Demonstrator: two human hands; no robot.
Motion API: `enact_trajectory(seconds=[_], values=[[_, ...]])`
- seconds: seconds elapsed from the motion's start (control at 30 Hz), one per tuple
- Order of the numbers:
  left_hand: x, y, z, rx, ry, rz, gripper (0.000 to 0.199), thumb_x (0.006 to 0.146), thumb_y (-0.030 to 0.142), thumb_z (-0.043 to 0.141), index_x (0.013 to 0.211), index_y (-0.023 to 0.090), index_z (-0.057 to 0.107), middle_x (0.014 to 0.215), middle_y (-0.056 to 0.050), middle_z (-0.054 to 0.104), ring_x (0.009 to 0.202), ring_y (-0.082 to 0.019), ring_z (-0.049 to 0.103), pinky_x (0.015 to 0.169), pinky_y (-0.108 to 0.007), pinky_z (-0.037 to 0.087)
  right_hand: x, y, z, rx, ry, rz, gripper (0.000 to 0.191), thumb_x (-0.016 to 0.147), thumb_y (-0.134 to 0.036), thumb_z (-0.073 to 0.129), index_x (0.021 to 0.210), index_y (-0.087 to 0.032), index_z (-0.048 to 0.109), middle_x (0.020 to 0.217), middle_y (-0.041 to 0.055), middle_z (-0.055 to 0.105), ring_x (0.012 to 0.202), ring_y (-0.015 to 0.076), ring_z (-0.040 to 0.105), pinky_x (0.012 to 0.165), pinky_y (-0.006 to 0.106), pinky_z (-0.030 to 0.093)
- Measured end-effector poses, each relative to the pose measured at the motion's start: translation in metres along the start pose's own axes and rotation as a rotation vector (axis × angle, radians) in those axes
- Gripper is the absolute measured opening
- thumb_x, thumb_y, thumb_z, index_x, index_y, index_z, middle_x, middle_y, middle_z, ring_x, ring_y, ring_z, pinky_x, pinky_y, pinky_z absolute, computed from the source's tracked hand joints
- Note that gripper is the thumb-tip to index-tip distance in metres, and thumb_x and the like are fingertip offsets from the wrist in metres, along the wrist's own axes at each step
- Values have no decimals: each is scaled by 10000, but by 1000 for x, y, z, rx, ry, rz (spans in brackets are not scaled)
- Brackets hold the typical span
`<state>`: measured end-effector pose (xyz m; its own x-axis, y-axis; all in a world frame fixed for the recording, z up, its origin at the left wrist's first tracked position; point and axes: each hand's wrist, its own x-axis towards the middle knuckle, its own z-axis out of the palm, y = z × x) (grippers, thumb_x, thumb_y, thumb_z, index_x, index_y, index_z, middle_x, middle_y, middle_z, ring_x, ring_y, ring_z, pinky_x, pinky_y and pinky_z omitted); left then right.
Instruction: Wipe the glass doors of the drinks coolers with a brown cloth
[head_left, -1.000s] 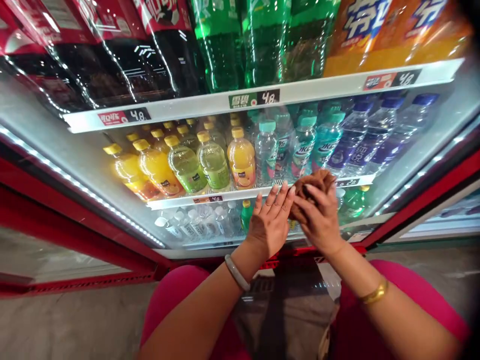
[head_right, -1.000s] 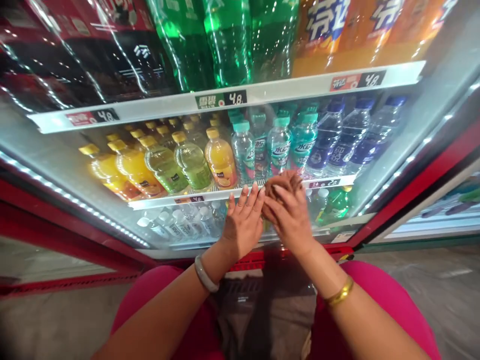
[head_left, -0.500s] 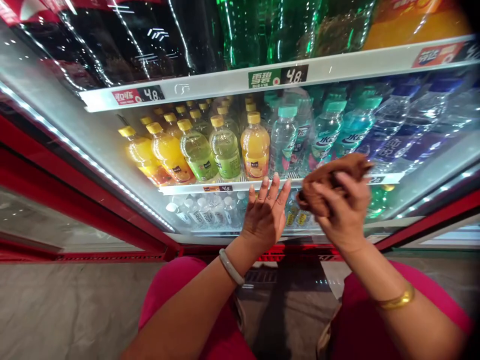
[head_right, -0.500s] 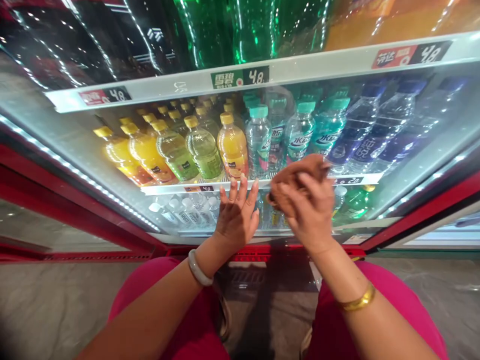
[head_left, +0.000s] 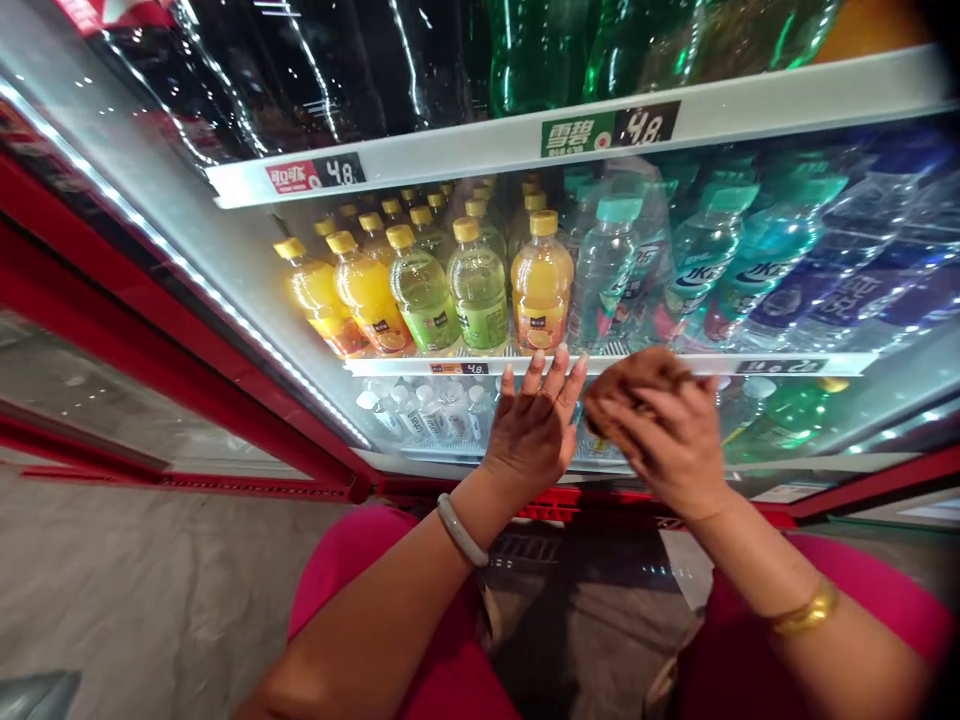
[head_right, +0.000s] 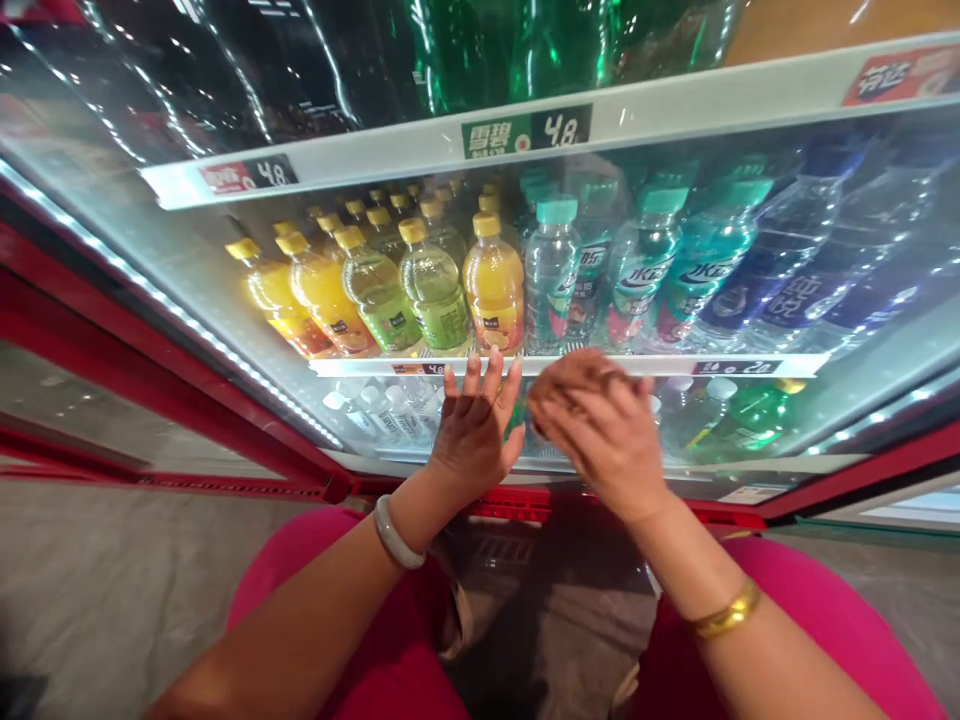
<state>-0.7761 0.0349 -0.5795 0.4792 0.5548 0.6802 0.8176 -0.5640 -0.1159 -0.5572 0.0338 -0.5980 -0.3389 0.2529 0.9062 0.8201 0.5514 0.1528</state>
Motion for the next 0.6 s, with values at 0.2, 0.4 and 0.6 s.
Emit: enact_trajectory(seconds=[0.2,0.4,0.6], values=[[-2,-4,-3,-22,75,-32,773,988,260,532,1669,135,190,1718,-157,305,1649,-280,55,1342,-560,56,20,-22,12,-65,121,243,486,841,-243,775,1310,-265,651,1419,137,532,1421,395,432,1215,710,281],[-10,-14,-6,-52,72,0,759,941,209,513,1644,86,256,1705,-181,323,1644,-290,99,1338,-561,139,22,-35,19,50,-22,-24,458,822,-216,812,1254,-294,682,1235,47,663,1286,269,532,1247,539,345],[-19,-26,-10,-9,105,-73,736,941,161,528,1634,110,287,1686,-162,373,1646,-278,55,1344,-569,118,43,-35,21,-27,216,298,530,826,-246,797,1336,-255,652,1475,158,489,1403,411,464,1216,714,266]])
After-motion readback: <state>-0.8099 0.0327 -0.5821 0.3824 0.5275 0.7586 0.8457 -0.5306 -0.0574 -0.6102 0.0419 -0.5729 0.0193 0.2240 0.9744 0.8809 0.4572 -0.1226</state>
